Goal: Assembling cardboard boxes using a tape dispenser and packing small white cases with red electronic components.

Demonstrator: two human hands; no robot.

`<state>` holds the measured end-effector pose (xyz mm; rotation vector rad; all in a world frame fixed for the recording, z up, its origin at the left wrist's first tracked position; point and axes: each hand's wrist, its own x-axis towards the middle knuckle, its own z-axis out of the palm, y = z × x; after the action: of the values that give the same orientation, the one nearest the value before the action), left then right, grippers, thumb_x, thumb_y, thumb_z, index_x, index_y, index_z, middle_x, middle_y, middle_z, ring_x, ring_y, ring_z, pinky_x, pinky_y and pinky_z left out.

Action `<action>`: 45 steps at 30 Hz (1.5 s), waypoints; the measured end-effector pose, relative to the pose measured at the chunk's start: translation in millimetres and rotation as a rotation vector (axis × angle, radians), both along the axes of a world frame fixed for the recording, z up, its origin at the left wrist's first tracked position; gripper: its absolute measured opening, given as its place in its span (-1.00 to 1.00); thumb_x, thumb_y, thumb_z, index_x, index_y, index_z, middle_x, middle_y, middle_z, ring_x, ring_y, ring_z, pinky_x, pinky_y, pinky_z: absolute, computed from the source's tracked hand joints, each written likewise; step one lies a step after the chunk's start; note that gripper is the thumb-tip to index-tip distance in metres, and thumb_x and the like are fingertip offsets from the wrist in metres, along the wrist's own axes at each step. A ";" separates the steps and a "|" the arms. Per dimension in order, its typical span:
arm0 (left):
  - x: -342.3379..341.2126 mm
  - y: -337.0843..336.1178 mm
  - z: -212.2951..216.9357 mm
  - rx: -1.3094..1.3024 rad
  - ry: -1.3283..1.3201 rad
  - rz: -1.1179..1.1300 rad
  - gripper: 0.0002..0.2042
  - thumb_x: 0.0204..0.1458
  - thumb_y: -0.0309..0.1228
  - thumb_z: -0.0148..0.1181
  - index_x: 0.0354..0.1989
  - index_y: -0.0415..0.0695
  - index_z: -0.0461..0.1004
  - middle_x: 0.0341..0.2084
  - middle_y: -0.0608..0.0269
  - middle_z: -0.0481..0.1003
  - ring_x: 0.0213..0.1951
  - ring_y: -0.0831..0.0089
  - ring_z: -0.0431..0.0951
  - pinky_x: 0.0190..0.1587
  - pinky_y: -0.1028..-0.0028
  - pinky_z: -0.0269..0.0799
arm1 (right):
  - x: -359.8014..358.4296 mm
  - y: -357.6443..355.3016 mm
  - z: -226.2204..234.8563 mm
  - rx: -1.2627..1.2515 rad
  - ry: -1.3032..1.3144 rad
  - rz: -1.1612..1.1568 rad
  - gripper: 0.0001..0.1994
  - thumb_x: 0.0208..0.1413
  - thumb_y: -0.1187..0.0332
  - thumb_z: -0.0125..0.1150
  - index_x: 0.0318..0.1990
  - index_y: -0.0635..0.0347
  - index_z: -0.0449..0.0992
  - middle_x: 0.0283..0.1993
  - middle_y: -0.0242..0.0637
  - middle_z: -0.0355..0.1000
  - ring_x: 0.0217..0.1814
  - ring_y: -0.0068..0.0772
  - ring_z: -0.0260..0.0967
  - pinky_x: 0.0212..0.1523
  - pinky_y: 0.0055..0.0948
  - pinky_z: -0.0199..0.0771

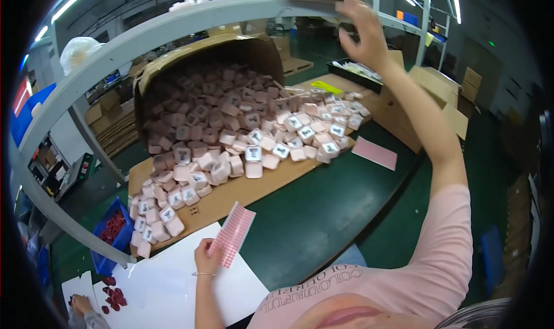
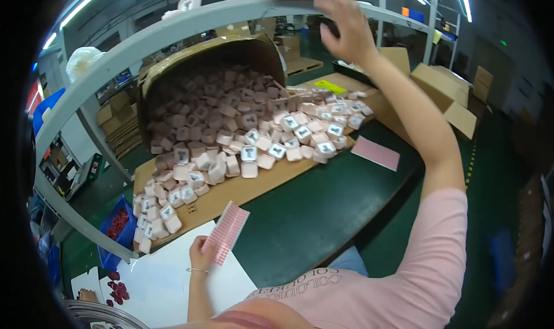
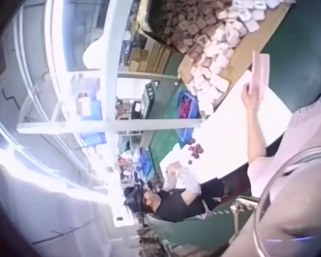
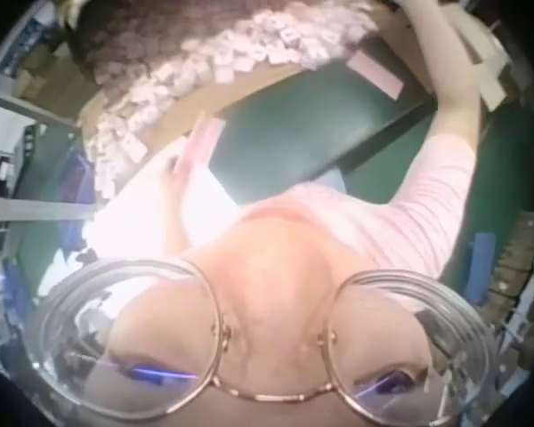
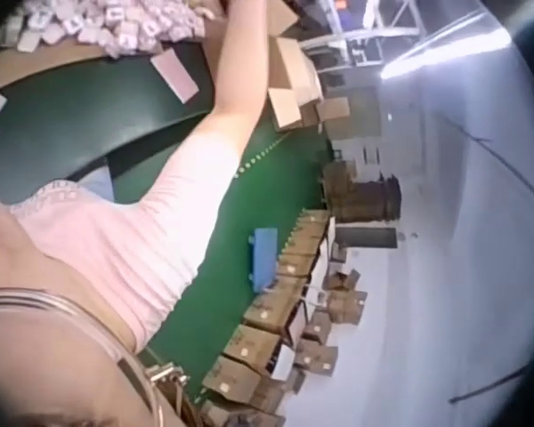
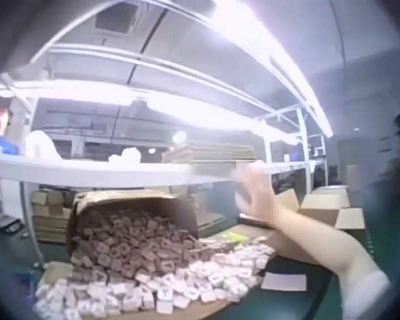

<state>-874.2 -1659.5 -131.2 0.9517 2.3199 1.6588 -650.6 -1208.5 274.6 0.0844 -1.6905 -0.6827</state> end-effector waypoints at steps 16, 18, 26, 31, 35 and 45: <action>11.2 -14.0 25.9 -0.030 0.049 -0.158 -0.78 -0.11 -0.42 0.24 -0.29 -0.28 0.51 -0.41 0.00 0.56 -0.31 0.19 0.58 -0.17 0.38 0.46 | -81.1 34.9 111.8 -0.163 -0.057 -0.195 -0.67 -0.02 0.36 0.24 -0.04 0.13 0.47 -0.08 -0.20 0.47 -0.01 -0.14 0.41 0.03 -0.30 0.35; 4.7 3.6 27.6 -0.048 0.108 -0.190 -0.77 -0.14 -0.43 0.24 -0.29 -0.26 0.51 -0.40 0.01 0.55 -0.30 0.15 0.57 -0.16 0.35 0.45 | -6.1 26.4 89.3 -0.107 -0.001 -0.087 -0.77 0.02 0.47 0.22 -0.12 0.13 0.53 -0.18 -0.22 0.51 -0.14 -0.15 0.46 -0.12 -0.36 0.42; 4.4 -9.1 12.7 -0.136 0.157 -0.095 -0.75 -0.17 -0.49 0.23 -0.24 -0.19 0.49 -0.32 0.11 0.51 -0.19 0.18 0.45 -0.07 0.32 0.32 | 126.1 -129.0 -224.7 0.003 -0.645 -0.142 -0.72 -0.11 0.44 0.20 -0.18 0.00 0.61 -0.15 -0.32 0.46 -0.12 -0.33 0.41 -0.14 -0.38 0.42; 0.7 -1.2 12.2 -0.187 0.087 -0.098 -0.80 0.02 -0.46 0.21 -0.21 -0.26 0.44 -0.33 0.24 0.50 -0.25 0.50 0.45 -0.13 0.53 0.37 | 165.7 -185.3 -323.2 -0.550 -0.916 -0.090 -0.66 -0.14 0.43 0.12 -0.11 0.09 0.55 -0.12 -0.25 0.47 -0.11 -0.25 0.45 -0.24 -0.43 0.40; 8.9 -3.3 14.9 -0.182 -0.067 -0.024 -0.78 0.08 -0.40 0.20 -0.16 -0.25 0.41 -0.32 0.31 0.47 -0.26 0.59 0.41 -0.17 0.59 0.34 | 171.2 -203.2 -352.3 -0.797 -1.098 0.023 -0.53 -0.18 0.30 0.22 0.01 0.05 0.47 0.02 -0.23 0.37 0.07 -0.24 0.33 -0.05 -0.32 0.31; 15.5 6.0 23.4 -0.111 0.091 0.071 -0.55 -0.05 -0.43 0.28 0.04 -0.24 0.33 -0.10 0.10 0.41 -0.04 0.31 0.40 0.08 0.37 0.26 | 79.4 -144.9 -360.1 -0.770 -1.218 0.300 -0.34 -0.11 -0.08 0.27 0.16 -0.02 0.34 0.24 -0.05 0.16 0.32 0.01 0.03 0.28 0.04 -0.03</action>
<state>-858.8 -1653.5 -107.8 0.9520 2.5038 1.5235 -571.2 -1353.4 -85.5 0.2270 -2.9026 0.4191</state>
